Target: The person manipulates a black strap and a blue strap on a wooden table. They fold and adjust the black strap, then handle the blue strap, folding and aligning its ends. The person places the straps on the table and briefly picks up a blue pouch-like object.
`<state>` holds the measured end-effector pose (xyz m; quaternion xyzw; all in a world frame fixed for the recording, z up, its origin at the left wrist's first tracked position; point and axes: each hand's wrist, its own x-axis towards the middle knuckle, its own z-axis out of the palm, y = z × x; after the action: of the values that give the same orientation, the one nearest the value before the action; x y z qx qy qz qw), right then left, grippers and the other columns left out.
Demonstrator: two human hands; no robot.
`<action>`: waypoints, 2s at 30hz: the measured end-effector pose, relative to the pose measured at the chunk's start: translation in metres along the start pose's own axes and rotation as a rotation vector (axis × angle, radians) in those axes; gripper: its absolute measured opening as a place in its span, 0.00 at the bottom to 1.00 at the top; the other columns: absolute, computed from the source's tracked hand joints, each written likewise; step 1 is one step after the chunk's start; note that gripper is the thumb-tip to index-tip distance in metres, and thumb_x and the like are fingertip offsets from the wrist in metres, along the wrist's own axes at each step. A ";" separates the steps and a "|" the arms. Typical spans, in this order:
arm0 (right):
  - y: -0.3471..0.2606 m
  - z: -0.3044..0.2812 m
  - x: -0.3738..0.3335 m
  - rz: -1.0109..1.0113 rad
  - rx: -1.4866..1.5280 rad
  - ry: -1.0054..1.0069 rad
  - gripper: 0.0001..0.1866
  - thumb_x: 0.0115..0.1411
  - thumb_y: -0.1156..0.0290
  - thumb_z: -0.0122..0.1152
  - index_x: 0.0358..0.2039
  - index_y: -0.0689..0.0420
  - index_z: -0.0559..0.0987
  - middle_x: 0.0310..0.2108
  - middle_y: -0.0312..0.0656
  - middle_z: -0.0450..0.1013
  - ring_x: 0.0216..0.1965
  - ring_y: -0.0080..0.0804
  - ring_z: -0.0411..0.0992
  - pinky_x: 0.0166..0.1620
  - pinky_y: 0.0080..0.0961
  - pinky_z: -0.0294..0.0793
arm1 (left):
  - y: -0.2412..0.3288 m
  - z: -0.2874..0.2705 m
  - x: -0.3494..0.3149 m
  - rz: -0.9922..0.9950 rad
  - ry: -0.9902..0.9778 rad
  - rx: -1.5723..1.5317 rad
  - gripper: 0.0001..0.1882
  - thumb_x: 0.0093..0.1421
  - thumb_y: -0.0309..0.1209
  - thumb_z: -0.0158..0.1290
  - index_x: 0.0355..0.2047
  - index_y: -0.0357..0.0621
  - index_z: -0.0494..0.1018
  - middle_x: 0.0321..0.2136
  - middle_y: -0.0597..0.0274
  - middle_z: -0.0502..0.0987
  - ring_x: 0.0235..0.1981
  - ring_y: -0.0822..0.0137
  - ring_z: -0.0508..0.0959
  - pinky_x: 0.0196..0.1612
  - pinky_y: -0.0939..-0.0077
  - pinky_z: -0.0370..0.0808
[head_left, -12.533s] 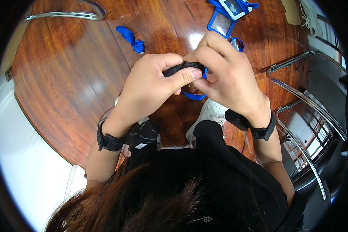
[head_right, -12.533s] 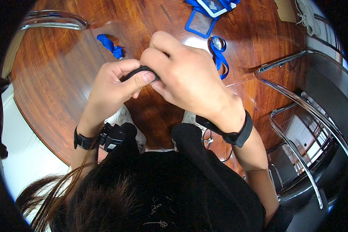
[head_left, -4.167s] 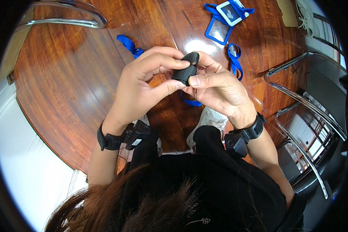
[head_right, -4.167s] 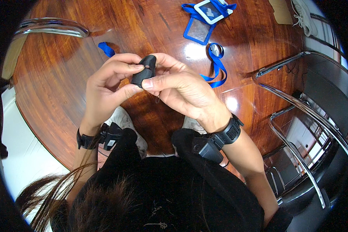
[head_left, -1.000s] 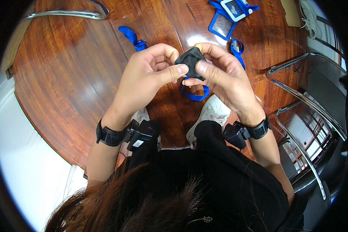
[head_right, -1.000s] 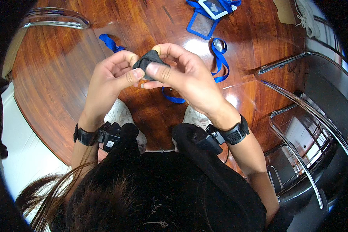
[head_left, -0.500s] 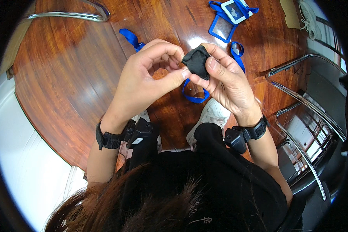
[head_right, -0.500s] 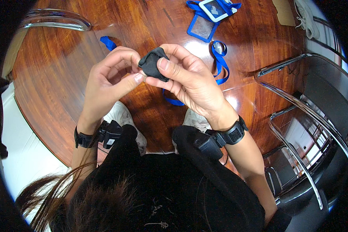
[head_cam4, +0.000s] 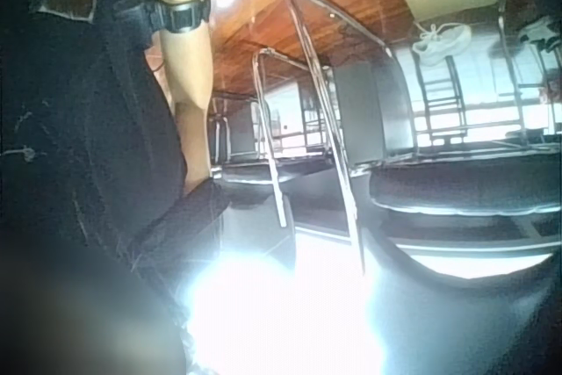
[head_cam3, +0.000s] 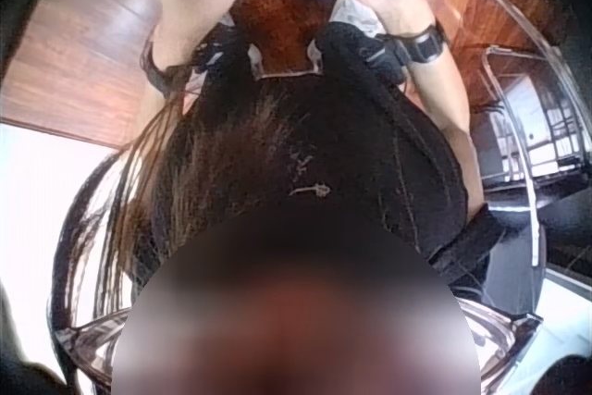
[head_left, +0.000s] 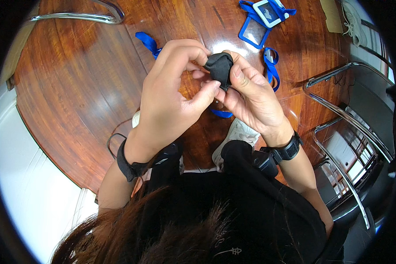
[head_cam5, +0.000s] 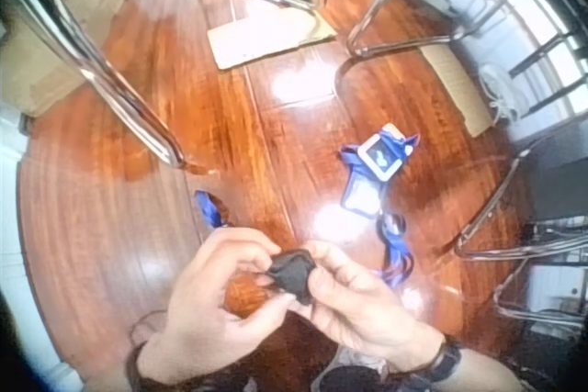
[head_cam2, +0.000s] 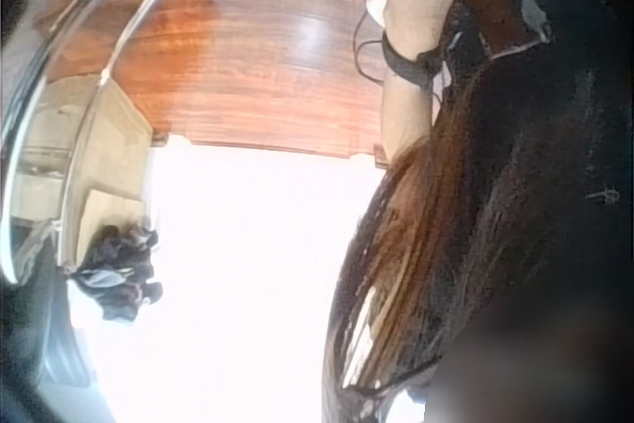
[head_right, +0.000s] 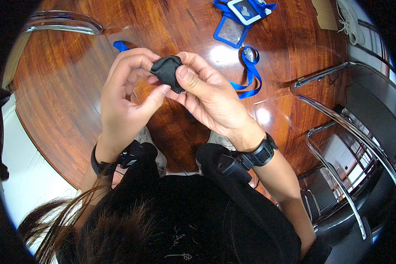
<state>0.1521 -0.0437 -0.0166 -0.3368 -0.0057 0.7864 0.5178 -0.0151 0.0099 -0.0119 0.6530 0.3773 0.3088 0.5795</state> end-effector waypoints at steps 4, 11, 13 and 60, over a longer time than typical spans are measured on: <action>0.005 -0.003 0.003 -0.035 -0.030 0.024 0.19 0.66 0.65 0.49 0.52 0.63 0.65 0.47 0.46 0.67 0.50 0.31 0.70 0.54 0.26 0.74 | -0.003 0.003 0.000 0.004 0.093 0.098 0.15 0.49 0.14 0.57 0.36 0.35 0.68 0.42 0.58 0.69 0.41 0.70 0.74 0.47 0.77 0.72; -0.002 -0.004 -0.002 -0.018 -0.202 0.082 0.15 0.64 0.70 0.53 0.49 0.61 0.66 0.44 0.40 0.69 0.44 0.24 0.72 0.51 0.23 0.74 | -0.009 -0.001 0.002 0.004 -0.010 0.225 0.09 0.52 0.20 0.58 0.32 0.35 0.69 0.38 0.59 0.71 0.36 0.67 0.74 0.43 0.78 0.71; -0.003 -0.003 0.002 -0.010 -0.322 0.107 0.16 0.64 0.69 0.54 0.49 0.61 0.66 0.43 0.40 0.70 0.45 0.24 0.71 0.48 0.21 0.74 | -0.011 -0.004 0.001 0.007 -0.031 0.248 0.09 0.52 0.21 0.58 0.30 0.35 0.69 0.37 0.57 0.71 0.34 0.63 0.74 0.40 0.76 0.72; -0.010 0.008 0.001 -0.636 -1.398 0.109 0.16 0.49 0.76 0.69 0.40 0.58 0.78 0.45 0.41 0.70 0.45 0.28 0.71 0.45 0.23 0.74 | -0.018 -0.008 0.001 -0.606 0.056 -0.939 0.17 0.58 0.23 0.55 0.49 0.35 0.69 0.41 0.56 0.73 0.44 0.68 0.76 0.51 0.74 0.74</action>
<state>0.1556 -0.0357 -0.0076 -0.6060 -0.5725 0.3956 0.3853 -0.0239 0.0155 -0.0286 0.1785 0.3853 0.2806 0.8608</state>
